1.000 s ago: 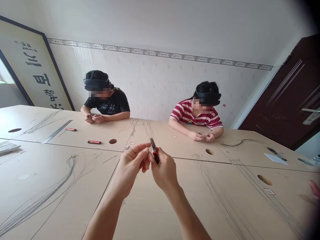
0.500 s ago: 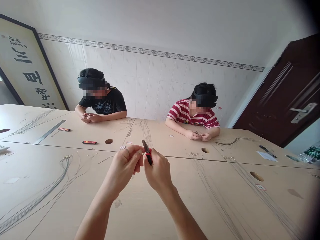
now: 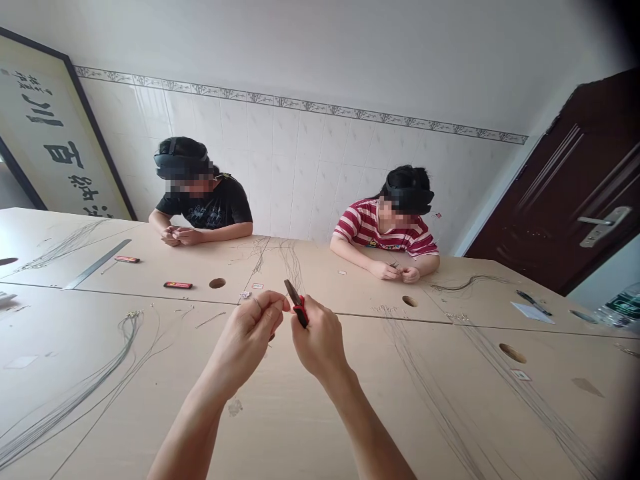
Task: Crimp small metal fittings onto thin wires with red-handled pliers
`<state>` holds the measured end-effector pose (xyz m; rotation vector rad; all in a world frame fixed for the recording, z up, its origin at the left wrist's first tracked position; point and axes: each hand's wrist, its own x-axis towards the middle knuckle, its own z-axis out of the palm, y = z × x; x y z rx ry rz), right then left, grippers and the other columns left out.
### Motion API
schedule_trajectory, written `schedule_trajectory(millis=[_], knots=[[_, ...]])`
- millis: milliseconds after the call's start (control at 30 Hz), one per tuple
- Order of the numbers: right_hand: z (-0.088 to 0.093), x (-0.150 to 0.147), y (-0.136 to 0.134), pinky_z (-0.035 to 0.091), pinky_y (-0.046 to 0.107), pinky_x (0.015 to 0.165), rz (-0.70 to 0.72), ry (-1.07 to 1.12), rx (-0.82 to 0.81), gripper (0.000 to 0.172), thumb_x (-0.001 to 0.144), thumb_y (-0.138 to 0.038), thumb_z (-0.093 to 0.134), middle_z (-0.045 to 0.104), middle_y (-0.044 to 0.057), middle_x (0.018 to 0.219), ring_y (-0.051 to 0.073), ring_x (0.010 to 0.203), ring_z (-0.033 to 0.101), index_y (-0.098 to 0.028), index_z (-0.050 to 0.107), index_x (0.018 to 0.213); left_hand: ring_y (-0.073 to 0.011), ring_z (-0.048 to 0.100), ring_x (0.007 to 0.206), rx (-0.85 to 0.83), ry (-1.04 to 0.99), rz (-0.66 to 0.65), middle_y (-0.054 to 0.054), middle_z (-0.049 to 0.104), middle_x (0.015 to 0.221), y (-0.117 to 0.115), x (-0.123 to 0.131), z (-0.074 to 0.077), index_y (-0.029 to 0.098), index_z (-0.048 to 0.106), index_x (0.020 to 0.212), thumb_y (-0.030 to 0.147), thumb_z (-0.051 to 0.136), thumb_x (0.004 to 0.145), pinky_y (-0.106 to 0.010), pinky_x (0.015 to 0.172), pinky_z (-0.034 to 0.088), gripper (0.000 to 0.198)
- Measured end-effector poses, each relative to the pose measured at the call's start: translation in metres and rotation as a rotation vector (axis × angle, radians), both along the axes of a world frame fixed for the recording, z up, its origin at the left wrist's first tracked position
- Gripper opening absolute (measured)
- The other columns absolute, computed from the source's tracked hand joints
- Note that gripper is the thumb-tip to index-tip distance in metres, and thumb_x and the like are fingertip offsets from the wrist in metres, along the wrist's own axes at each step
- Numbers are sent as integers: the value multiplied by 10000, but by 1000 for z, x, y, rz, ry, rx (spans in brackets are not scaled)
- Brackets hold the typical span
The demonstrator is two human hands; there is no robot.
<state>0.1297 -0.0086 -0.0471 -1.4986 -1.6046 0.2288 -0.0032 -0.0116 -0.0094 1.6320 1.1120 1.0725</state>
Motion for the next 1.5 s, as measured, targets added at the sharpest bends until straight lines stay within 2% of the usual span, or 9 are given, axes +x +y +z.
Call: schedule_trajectory(millis=[167,367,500,567,700,867,1133,1367,1500], knots=[[-1,0,-1,276,230,535,8,-16,23,94,765,-166,408,496,-24,620,152,572,447,-226,393,694,-126,303,566,-11,-50,-57,52,342,577,1,-4,0,216,607,878,333,441,891,-253,526,249,203],[0,0,-1,286,239,547,7,3,2,86,788,-186,395,519,-20,632,154,580,466,-226,390,712,-133,331,585,-87,-84,-100,23,404,587,3,-12,0,204,605,775,238,384,820,-262,539,265,228],[4,2,1,296,243,560,-41,13,5,100,798,-193,392,534,-11,642,157,600,481,-224,381,704,-122,252,562,-29,-91,20,33,254,581,2,-2,2,195,368,568,376,459,855,-267,512,202,352],[5,2,0,283,238,545,-40,13,10,116,788,-191,402,509,-20,625,150,581,458,-226,349,690,-112,213,550,-16,-97,90,41,208,587,2,6,0,201,252,561,442,552,827,-272,506,171,468],[6,2,-1,265,231,528,2,32,8,130,783,-189,414,490,-34,625,140,568,426,-226,328,692,-107,142,553,-31,-153,129,49,146,596,5,19,-10,210,166,585,444,630,785,-285,508,128,557],[8,6,-2,269,234,540,13,41,0,139,792,-194,421,492,-34,645,139,587,421,-223,335,686,-108,152,540,34,-259,165,48,160,558,6,28,-23,207,193,532,370,592,814,-303,512,138,515],[17,11,-6,276,236,540,26,97,-49,158,795,-186,438,468,-56,606,126,560,390,-218,354,665,-107,193,514,115,-373,191,45,196,532,-1,40,-30,210,210,517,307,565,825,-302,497,184,480],[16,13,-6,304,239,546,35,94,4,115,812,-201,445,534,-35,633,133,567,464,-222,425,702,-100,167,513,28,-147,103,52,139,587,5,30,-25,220,175,579,358,568,819,-271,485,138,480],[13,11,-6,326,244,560,31,100,43,105,836,-219,438,560,-17,644,138,559,475,-218,466,735,-92,247,490,-21,-134,136,65,245,561,10,28,-23,211,337,583,466,630,800,-233,458,177,445]])
